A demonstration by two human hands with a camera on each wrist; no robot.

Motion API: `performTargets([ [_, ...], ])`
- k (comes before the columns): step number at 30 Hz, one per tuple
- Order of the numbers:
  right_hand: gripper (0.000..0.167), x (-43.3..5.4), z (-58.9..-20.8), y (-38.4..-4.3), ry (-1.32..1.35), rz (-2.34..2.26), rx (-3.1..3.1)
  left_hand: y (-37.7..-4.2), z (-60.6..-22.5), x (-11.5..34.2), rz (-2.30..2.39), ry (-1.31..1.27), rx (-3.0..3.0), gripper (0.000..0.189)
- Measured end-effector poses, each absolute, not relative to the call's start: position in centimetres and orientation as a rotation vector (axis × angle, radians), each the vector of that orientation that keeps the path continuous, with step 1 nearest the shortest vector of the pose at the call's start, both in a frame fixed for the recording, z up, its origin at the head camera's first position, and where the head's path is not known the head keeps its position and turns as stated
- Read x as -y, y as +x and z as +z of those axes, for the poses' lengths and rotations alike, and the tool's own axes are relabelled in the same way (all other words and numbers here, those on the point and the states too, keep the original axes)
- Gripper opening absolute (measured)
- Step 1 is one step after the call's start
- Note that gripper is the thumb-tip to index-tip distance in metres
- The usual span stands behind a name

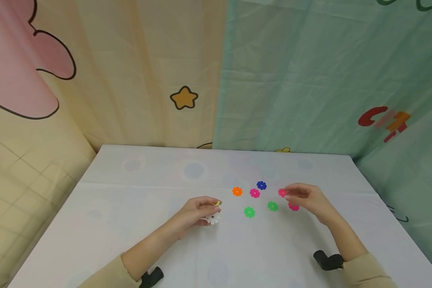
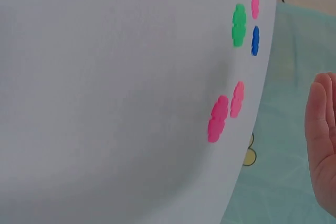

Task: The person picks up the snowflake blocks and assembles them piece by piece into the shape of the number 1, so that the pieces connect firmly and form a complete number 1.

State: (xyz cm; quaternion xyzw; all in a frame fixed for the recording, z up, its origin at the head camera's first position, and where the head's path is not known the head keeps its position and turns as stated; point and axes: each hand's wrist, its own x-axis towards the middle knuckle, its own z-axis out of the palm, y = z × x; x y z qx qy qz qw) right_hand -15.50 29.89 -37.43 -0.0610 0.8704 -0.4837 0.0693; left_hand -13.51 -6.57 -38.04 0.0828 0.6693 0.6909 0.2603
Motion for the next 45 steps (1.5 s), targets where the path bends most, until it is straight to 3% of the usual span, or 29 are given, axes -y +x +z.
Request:
performTargets([
  [23,0.040,-33.1,-40.5,-16.6,0.192,-1.216,-2.679,-13.7,-37.9,6.8,1.910,0.213,-1.804,0.048],
  [45,0.036,-32.1,-41.3,-17.4,0.187,-1.041,-2.753,-13.9,-38.0,6.6,1.919,0.208,-1.772,0.048],
])
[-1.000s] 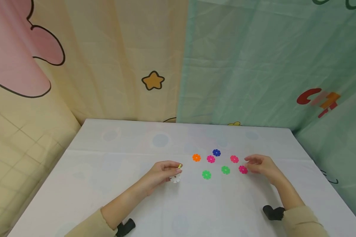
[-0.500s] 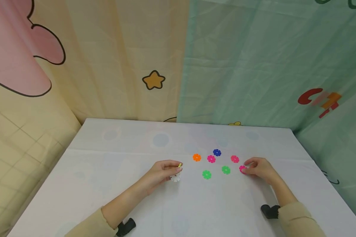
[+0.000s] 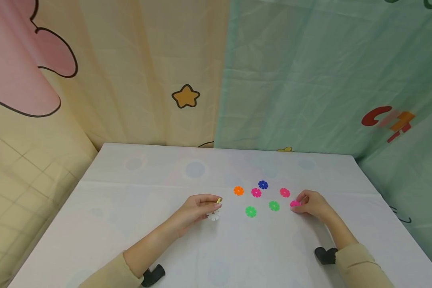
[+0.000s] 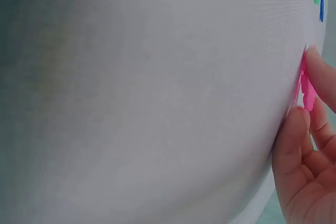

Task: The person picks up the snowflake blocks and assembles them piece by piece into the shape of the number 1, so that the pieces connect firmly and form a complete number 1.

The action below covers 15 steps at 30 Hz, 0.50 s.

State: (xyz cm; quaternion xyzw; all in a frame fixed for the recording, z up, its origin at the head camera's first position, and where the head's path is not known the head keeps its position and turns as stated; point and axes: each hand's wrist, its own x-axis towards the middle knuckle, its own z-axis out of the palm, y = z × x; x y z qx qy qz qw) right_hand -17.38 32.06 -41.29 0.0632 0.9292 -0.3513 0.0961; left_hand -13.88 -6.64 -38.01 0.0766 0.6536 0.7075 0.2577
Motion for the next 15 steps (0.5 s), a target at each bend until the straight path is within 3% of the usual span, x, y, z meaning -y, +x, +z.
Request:
performTargets([
  [15,0.033,-31.20,-41.20,-17.26,0.187,-1.227,-2.608,-13.87,-38.01,6.62,1.909,0.209,-1.789,0.047],
])
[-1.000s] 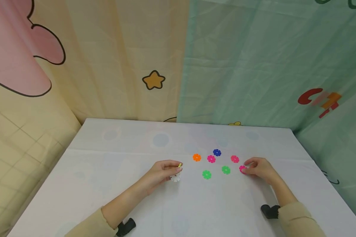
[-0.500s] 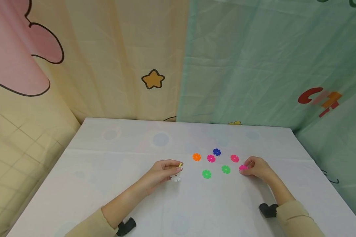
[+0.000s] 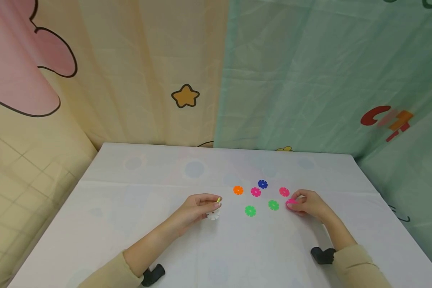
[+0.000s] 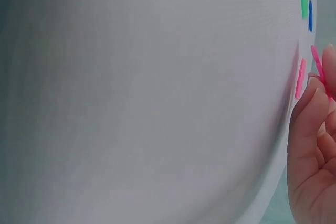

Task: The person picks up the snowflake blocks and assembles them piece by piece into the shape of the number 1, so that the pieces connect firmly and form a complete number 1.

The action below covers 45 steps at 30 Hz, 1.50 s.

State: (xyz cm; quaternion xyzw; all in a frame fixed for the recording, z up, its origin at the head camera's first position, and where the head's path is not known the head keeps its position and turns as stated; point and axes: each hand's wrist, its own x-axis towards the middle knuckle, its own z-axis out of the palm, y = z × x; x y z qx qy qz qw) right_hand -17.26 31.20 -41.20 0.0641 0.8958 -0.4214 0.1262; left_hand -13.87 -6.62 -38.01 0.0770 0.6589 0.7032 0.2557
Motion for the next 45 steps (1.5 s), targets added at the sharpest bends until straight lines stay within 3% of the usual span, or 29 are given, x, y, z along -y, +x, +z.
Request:
performTargets([
  [23,0.040,-27.1,-39.0,-17.3,0.094,-1.448,-2.452,-13.8,-38.0,6.5,1.900,0.219,-1.810,0.047],
  [45,0.032,-22.7,-36.3,-16.7,-0.305,-1.472,-2.329,-13.9,-38.3,6.1,1.867,0.259,-1.828,0.046],
])
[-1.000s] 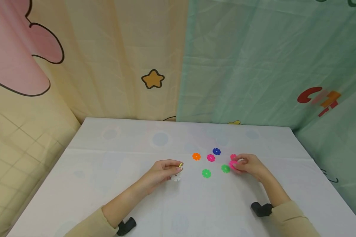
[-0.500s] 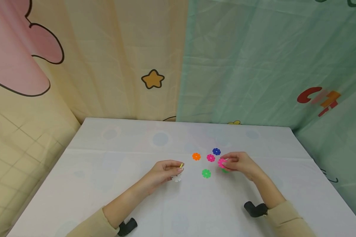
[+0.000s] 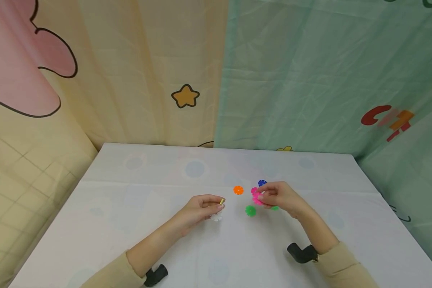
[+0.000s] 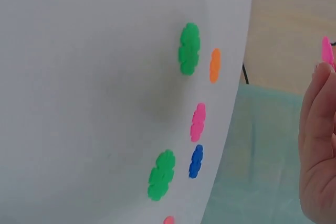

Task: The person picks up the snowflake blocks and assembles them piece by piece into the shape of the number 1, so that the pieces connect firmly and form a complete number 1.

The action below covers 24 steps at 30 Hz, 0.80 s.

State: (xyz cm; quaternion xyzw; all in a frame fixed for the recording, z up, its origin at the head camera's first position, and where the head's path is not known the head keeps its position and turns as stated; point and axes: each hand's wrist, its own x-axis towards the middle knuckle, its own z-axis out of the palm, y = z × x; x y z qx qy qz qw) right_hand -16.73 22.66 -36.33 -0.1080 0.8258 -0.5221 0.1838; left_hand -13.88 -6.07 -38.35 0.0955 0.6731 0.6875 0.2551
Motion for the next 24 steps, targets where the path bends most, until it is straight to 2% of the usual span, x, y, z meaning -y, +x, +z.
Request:
performTargets([
  [9,0.025,-20.3,-35.1,-16.5,-0.406,-1.480,-2.287,-13.8,-38.1,5.6,1.850,0.250,-1.829,0.043],
  [24,0.023,-17.1,-34.9,-16.4,-0.568,-1.491,-2.277,-13.5,-38.3,5.4,1.865,0.313,-1.781,0.043],
])
